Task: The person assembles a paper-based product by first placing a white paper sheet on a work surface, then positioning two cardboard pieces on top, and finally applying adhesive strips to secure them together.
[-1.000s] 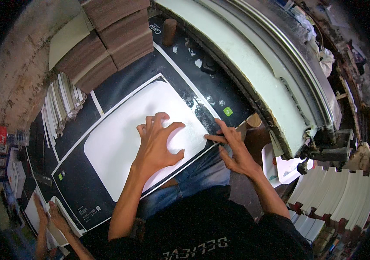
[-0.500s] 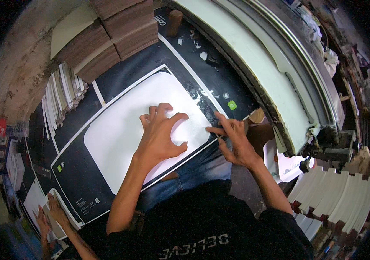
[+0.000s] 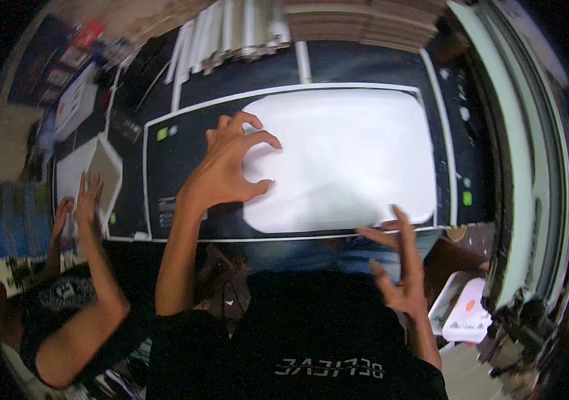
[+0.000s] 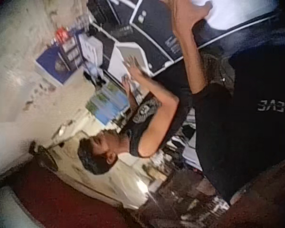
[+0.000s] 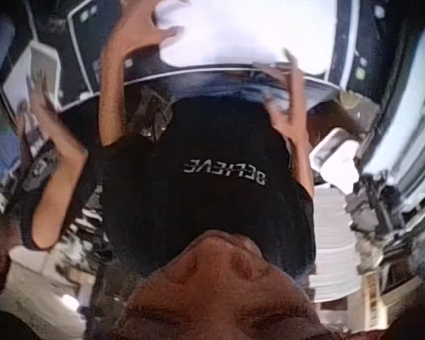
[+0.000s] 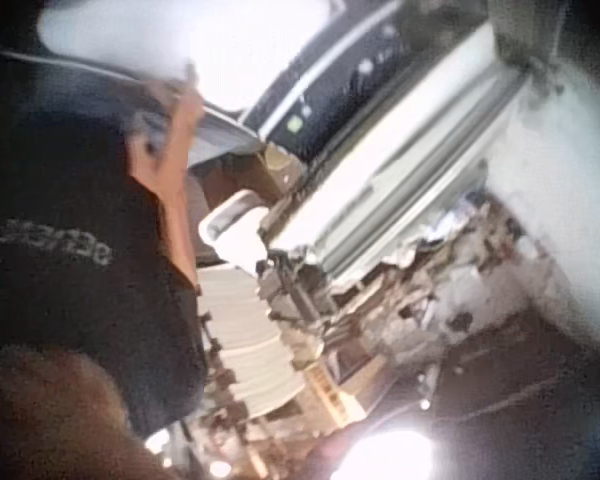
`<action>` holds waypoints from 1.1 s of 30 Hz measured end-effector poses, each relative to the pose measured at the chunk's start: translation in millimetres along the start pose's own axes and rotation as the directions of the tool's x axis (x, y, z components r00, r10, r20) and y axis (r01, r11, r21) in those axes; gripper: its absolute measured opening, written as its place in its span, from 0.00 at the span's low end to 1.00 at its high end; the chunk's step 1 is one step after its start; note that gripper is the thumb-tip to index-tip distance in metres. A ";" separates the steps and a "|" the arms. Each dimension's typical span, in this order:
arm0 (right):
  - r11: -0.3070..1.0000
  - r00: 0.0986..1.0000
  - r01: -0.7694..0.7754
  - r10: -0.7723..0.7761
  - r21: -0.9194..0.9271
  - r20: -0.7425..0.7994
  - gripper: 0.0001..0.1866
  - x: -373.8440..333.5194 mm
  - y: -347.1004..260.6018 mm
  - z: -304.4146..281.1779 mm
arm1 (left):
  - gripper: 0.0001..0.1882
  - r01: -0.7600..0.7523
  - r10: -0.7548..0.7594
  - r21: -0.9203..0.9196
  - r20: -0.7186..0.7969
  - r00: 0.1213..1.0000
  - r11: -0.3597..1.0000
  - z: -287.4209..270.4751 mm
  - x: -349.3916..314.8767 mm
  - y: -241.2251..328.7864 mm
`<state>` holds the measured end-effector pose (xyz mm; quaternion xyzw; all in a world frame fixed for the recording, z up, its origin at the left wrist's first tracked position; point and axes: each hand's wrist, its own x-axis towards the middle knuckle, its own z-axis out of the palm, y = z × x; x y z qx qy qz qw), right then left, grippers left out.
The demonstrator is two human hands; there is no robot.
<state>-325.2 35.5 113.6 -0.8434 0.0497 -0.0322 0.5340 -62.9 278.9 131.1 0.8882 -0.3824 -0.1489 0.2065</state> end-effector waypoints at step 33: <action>0.663 0.815 0.562 -0.343 -0.495 0.467 0.45 214.5 -31.4 77.0 | 0.41 -0.009 0.009 -0.098 0.003 1.000 0.995 21.9 -41.2 -37.2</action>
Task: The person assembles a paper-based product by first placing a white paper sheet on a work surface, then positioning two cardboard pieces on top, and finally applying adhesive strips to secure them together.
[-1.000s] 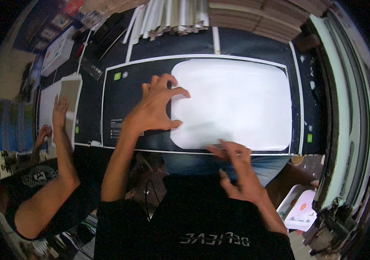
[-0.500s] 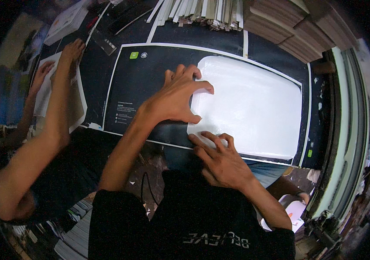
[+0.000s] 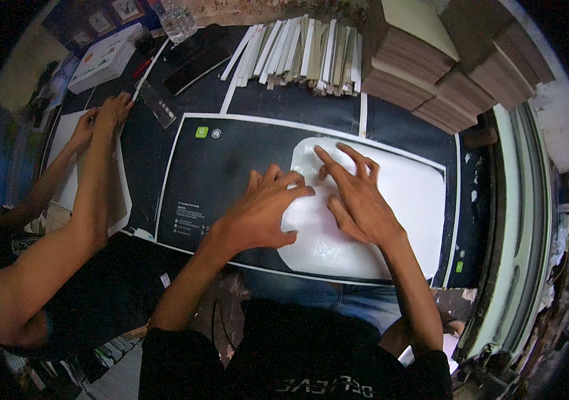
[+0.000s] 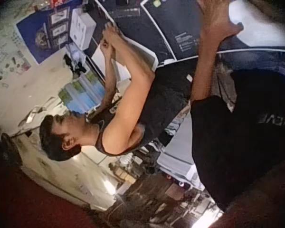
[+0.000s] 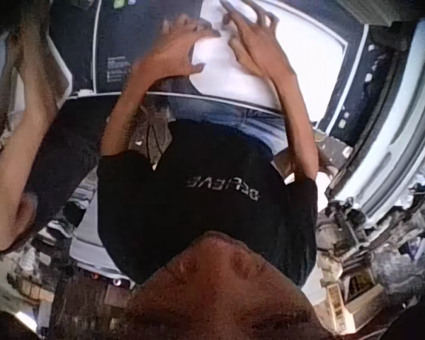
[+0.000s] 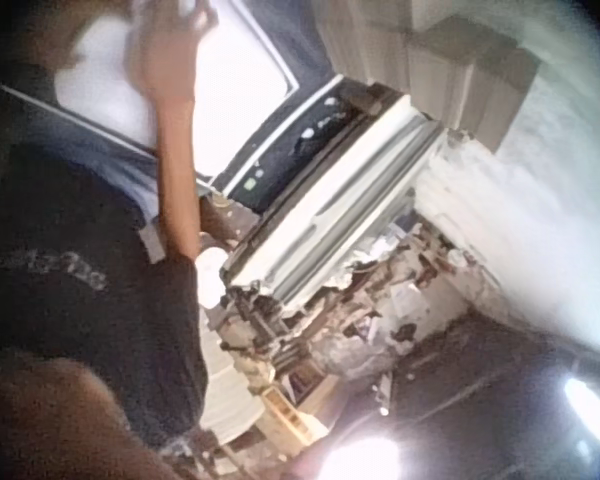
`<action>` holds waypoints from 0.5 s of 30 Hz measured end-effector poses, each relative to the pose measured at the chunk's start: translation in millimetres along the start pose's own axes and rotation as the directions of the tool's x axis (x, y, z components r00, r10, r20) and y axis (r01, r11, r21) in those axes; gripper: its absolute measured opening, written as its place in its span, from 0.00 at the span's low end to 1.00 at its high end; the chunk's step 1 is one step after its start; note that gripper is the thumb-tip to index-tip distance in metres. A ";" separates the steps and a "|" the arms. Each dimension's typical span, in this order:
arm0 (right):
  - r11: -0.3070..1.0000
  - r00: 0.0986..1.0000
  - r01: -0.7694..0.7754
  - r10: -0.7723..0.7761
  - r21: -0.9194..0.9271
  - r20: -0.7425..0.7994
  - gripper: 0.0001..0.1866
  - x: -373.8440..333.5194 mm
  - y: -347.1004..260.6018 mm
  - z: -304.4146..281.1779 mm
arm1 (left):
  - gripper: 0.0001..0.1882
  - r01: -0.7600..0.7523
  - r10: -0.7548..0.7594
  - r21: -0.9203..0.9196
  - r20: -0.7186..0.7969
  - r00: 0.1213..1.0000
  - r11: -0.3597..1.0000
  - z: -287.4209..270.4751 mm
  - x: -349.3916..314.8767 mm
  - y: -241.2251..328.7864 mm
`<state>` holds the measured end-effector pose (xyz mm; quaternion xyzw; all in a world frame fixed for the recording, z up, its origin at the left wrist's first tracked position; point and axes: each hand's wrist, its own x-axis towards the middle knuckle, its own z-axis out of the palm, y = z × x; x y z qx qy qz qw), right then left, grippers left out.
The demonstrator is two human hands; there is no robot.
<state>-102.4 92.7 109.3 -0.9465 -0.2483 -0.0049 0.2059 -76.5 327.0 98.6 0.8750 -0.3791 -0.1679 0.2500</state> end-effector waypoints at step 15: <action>0.978 0.998 0.023 -0.036 -0.208 -0.057 0.31 17.9 39.7 32.6 | 0.41 0.020 -0.018 0.064 -0.032 0.999 0.998 4.3 2.5 4.7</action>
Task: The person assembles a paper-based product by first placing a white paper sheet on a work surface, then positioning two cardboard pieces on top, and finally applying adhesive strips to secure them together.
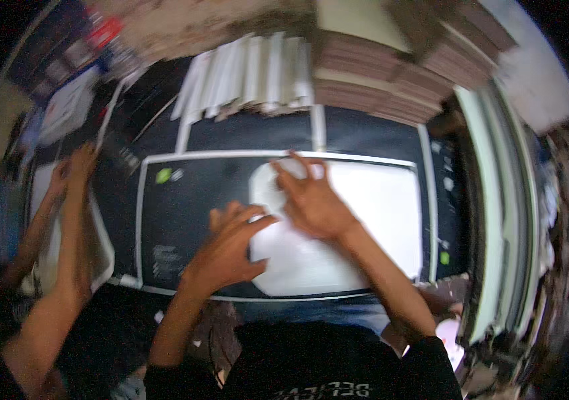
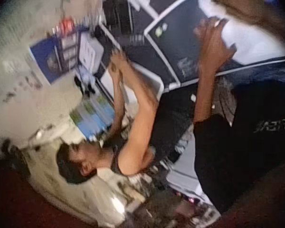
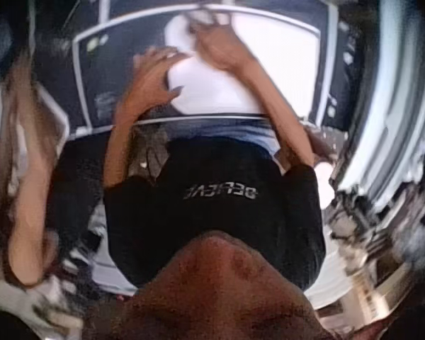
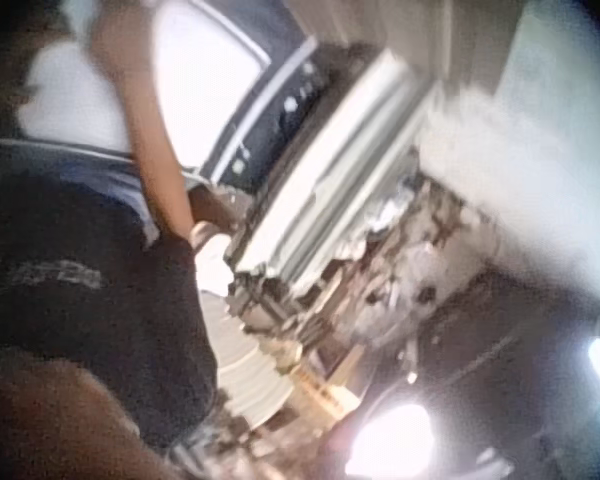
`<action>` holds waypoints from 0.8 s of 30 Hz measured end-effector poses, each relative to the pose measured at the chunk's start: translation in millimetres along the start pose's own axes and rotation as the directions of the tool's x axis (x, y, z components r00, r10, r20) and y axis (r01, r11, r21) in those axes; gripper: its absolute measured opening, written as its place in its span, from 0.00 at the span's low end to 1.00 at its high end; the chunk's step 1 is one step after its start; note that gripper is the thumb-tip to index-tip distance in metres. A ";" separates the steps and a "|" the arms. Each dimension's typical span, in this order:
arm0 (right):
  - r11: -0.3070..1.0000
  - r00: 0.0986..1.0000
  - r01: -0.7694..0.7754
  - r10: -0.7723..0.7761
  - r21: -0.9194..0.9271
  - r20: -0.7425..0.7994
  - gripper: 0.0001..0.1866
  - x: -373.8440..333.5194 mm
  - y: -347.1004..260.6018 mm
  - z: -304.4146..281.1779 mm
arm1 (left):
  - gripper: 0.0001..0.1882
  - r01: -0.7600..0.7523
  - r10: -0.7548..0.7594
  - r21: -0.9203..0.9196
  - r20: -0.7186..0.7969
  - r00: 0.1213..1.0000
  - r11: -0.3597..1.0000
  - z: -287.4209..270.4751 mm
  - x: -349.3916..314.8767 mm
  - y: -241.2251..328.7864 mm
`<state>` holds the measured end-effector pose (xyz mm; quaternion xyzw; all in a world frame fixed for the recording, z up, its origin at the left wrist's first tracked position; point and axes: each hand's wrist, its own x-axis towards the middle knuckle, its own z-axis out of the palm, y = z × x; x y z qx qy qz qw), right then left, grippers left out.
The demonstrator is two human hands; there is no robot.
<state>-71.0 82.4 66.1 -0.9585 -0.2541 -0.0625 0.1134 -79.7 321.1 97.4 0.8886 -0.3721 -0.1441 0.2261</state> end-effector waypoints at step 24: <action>0.813 0.811 -0.579 0.582 0.070 -0.059 0.41 -156.9 97.3 -67.4 | 0.60 -0.341 0.278 0.169 0.312 0.909 0.925 27.1 164.9 113.8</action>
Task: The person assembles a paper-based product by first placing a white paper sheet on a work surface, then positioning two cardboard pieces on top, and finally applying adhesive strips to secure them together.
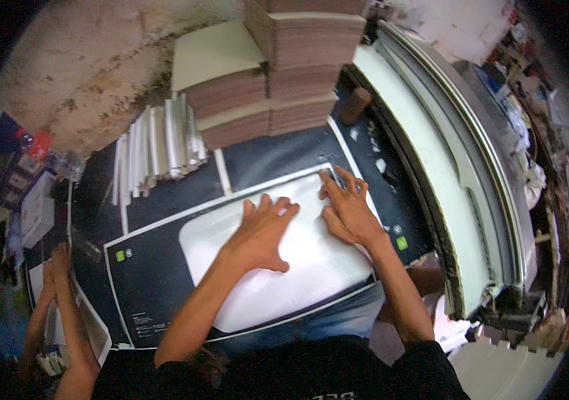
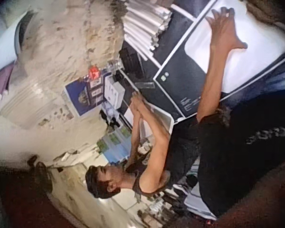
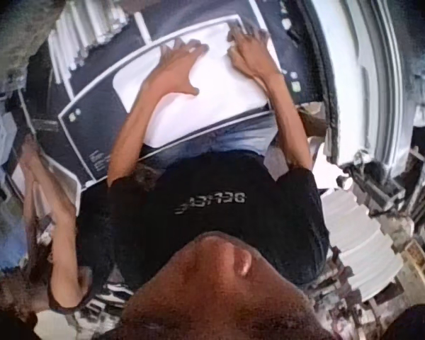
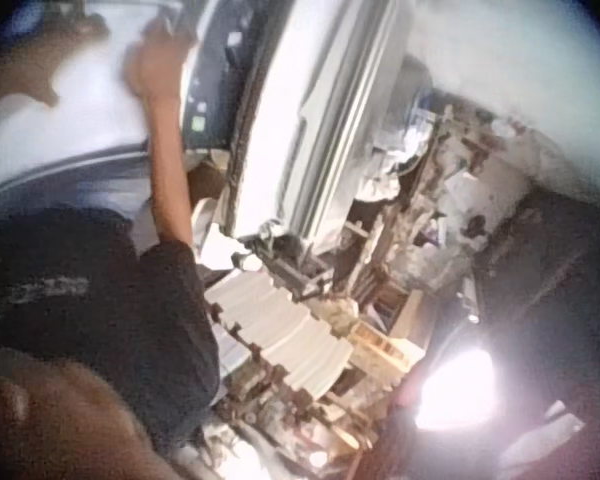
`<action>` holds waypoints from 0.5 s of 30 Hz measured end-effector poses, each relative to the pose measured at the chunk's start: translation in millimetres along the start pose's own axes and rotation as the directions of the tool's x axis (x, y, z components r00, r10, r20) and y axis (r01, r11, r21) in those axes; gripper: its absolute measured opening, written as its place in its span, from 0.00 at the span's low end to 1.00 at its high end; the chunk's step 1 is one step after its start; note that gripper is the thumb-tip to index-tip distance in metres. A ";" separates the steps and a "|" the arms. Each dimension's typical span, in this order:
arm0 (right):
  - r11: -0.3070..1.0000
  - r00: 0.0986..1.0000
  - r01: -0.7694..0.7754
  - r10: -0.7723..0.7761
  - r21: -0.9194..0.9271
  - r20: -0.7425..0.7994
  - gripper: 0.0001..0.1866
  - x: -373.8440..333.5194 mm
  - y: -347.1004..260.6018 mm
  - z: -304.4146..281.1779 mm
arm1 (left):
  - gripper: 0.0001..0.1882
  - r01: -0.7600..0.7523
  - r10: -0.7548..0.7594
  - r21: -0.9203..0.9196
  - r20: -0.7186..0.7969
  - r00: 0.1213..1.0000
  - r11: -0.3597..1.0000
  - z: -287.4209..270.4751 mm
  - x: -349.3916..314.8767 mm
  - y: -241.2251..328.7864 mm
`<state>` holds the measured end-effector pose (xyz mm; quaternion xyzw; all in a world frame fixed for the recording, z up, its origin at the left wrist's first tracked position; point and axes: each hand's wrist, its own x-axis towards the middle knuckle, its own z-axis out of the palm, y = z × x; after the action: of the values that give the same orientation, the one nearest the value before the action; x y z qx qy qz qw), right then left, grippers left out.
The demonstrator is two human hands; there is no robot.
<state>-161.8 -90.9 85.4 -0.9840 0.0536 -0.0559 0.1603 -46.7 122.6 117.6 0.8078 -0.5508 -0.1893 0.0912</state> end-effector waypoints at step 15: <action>0.927 0.831 0.357 -0.371 -0.114 -0.415 0.53 155.3 -102.3 -92.6 | 0.27 -0.076 0.038 -0.122 -0.287 0.957 0.990 -61.1 -47.0 -24.5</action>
<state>-11.3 -42.3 219.9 -0.9418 -0.1000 -0.2996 0.1154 -16.0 171.6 174.3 0.8024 -0.5414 -0.1048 0.2280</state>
